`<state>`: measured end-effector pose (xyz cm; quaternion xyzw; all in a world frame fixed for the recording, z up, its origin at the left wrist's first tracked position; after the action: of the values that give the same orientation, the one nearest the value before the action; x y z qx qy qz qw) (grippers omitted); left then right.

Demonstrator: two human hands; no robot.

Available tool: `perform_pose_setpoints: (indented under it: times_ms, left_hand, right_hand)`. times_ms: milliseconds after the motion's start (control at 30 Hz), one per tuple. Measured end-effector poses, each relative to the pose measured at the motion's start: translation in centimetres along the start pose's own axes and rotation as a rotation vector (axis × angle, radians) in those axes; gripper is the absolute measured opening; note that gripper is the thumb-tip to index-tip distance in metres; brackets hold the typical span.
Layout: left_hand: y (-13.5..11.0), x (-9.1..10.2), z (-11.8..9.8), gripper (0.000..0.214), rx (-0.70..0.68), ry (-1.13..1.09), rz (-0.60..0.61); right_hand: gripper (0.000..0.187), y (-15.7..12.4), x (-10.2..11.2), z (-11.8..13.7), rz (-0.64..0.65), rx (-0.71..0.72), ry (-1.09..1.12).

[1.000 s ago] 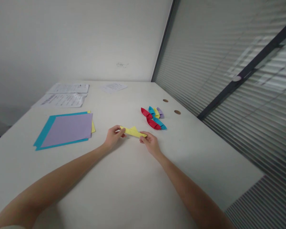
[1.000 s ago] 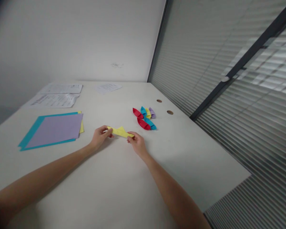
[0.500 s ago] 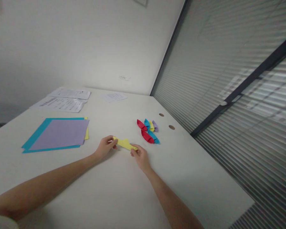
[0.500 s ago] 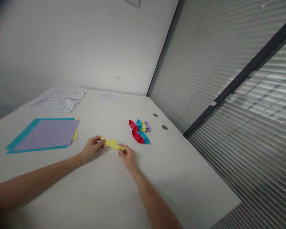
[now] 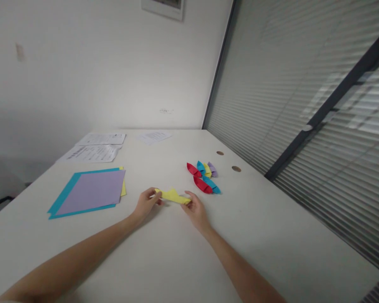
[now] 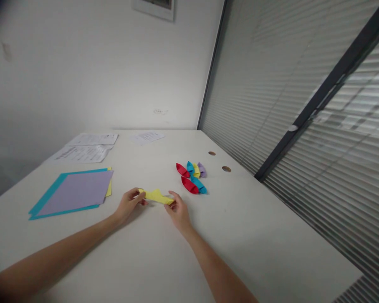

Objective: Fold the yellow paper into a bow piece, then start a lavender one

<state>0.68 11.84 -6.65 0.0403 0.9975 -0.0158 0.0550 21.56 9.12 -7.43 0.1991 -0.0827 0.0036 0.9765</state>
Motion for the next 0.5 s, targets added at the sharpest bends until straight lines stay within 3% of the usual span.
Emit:
perform_pose_setpoints:
  times_ms: [133, 267, 500]
  left_hand:
    - [0.2, 0.7, 0.5, 0.041, 0.051, -0.115, -0.038]
    - [0.1, 1.3, 0.5, 0.044, 0.032, -0.222, -0.069]
    - [-0.1, 2.1, 0.6, 0.044, -0.016, -0.244, -0.107]
  right_hand:
    - [0.044, 1.7, 0.3, 0.7, -0.047, 0.018, 0.077]
    - [0.032, 3.2, -1.0, 0.4, -0.047, -0.022, 0.161]
    - [0.039, 2.3, -2.8, 0.0, -0.053, -0.097, 0.367]
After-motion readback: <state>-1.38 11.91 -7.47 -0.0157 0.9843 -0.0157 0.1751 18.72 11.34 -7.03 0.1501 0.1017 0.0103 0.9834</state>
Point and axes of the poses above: each hand's wrist, its own y-axis towards the middle knuckle, its own x-axis out of the back of the hand, z = x × y, the point moved 10 cm from there along y, towards the middle knuckle, and after that the axes turned 6 degrees about x, right-handed, at the moved point
